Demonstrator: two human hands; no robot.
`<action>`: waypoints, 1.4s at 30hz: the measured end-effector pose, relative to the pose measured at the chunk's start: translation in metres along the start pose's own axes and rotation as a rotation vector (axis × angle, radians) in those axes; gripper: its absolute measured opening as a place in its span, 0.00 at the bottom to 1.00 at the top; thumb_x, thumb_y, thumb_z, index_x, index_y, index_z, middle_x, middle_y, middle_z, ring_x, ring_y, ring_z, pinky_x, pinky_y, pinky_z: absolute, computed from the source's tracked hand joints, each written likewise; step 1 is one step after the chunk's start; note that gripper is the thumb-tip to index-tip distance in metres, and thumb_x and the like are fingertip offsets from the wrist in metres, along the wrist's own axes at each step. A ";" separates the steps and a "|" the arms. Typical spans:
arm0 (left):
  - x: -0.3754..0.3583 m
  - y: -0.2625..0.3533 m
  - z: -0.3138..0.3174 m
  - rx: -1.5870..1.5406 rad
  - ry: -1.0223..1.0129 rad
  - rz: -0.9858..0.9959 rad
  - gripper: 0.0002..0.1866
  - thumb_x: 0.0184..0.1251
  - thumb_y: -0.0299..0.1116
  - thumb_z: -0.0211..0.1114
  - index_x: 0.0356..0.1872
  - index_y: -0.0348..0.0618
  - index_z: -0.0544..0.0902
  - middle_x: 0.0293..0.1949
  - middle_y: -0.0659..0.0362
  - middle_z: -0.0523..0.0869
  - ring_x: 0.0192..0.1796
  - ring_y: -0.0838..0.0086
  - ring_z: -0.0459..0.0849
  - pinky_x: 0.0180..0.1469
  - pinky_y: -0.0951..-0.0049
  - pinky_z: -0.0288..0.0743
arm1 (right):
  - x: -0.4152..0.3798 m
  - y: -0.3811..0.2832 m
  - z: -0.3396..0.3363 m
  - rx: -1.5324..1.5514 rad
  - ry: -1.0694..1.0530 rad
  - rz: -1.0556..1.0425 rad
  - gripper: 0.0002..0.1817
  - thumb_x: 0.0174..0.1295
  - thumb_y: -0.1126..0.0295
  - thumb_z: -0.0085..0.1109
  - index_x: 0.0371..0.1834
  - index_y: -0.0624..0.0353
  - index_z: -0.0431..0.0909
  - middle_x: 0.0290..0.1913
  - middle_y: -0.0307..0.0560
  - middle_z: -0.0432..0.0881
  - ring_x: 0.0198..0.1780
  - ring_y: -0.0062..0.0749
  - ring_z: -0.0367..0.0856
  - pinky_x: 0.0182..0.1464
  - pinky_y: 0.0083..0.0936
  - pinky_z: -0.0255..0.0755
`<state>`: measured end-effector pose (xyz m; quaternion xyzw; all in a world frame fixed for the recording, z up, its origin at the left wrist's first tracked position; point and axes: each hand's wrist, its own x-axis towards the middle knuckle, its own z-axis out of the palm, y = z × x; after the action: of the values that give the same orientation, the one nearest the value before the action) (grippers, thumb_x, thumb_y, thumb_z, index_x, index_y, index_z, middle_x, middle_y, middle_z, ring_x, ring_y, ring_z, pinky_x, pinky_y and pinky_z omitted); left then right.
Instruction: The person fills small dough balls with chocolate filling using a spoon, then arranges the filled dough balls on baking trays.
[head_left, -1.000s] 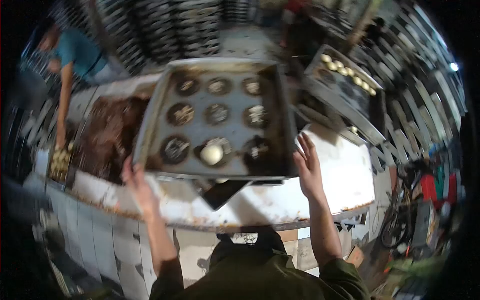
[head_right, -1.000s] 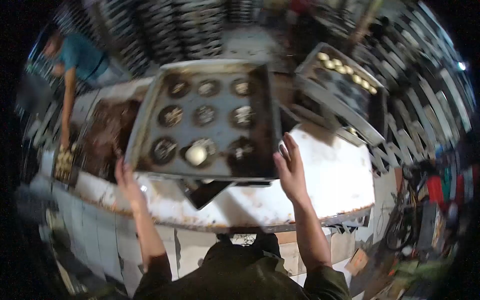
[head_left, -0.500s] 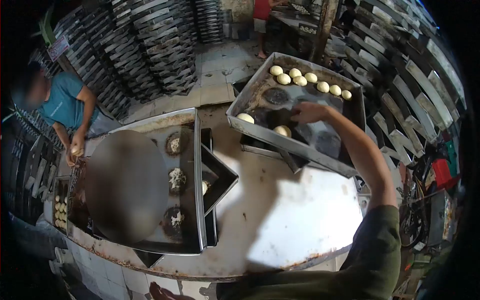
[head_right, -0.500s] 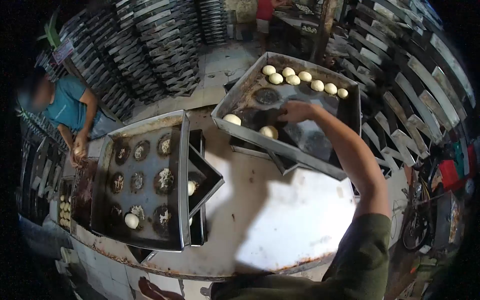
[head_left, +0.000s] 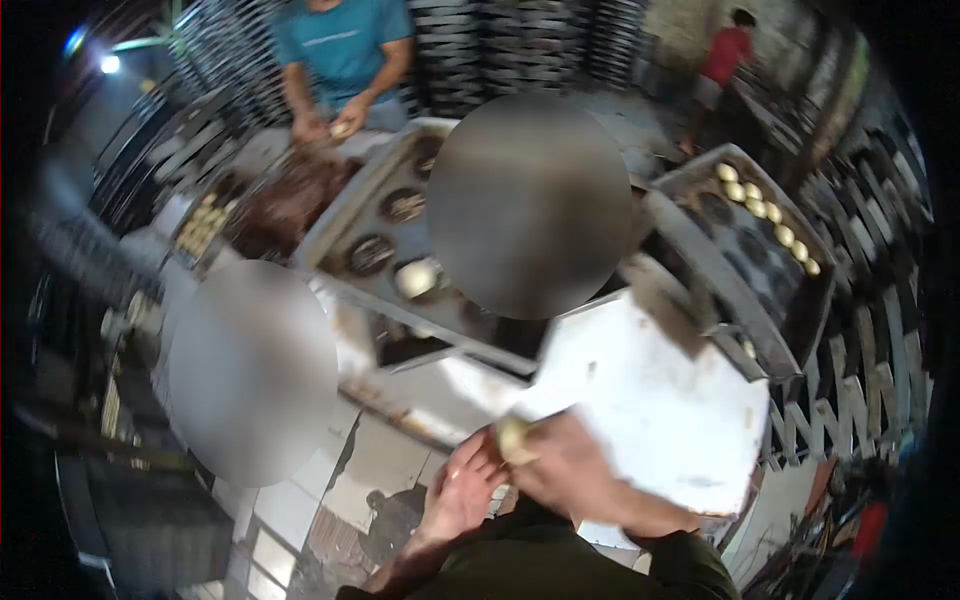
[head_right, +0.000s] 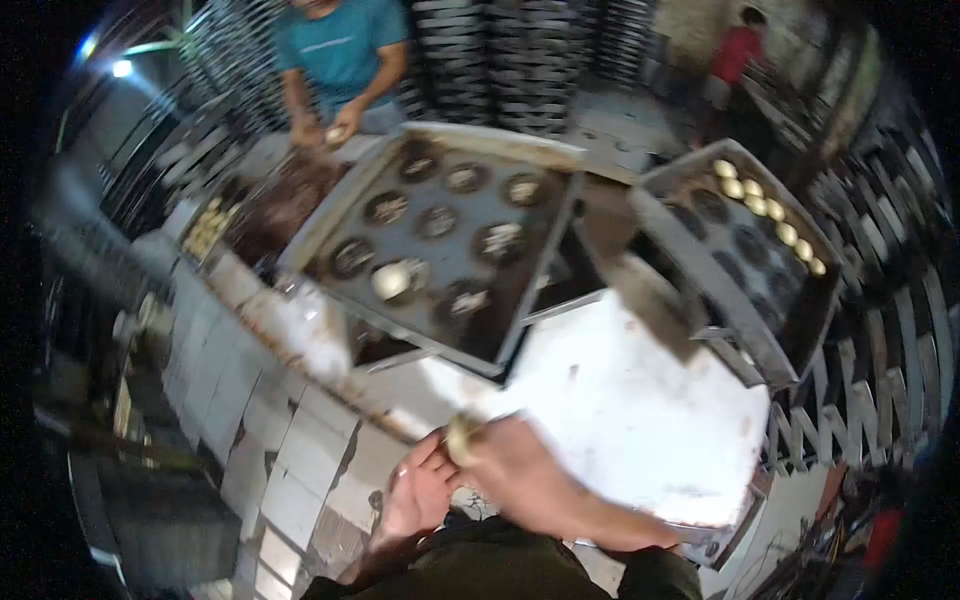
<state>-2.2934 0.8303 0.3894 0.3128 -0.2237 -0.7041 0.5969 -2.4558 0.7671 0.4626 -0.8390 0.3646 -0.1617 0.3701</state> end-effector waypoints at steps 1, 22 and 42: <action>-0.012 0.005 -0.025 0.045 0.113 -0.094 0.25 0.72 0.44 0.46 0.59 0.33 0.64 0.57 0.42 0.72 0.59 0.56 0.72 0.60 0.57 0.68 | 0.003 -0.013 0.055 -0.119 0.016 -0.205 0.09 0.51 0.70 0.59 0.36 0.57 0.74 0.40 0.46 0.77 0.47 0.41 0.76 0.50 0.37 0.68; 0.019 0.174 -0.310 0.042 0.563 0.134 0.23 0.63 0.24 0.56 0.58 0.31 0.64 0.51 0.49 0.76 0.53 0.65 0.77 0.54 0.69 0.74 | 0.457 0.048 0.318 0.112 0.831 0.254 0.07 0.60 0.75 0.50 0.39 0.66 0.70 0.41 0.61 0.73 0.43 0.50 0.74 0.45 0.39 0.68; 0.200 0.400 -0.438 -0.202 0.255 -0.225 0.20 0.69 0.36 0.48 0.56 0.33 0.69 0.51 0.51 0.76 0.55 0.65 0.74 0.61 0.67 0.65 | 0.611 -0.055 0.195 -0.772 -0.252 0.161 0.09 0.60 0.71 0.46 0.35 0.61 0.77 0.30 0.54 0.82 0.34 0.46 0.83 0.33 0.36 0.77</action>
<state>-1.7217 0.5847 0.3212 0.3609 -0.0380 -0.7399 0.5664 -1.9068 0.4436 0.3733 -0.8983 0.4147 0.1203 0.0815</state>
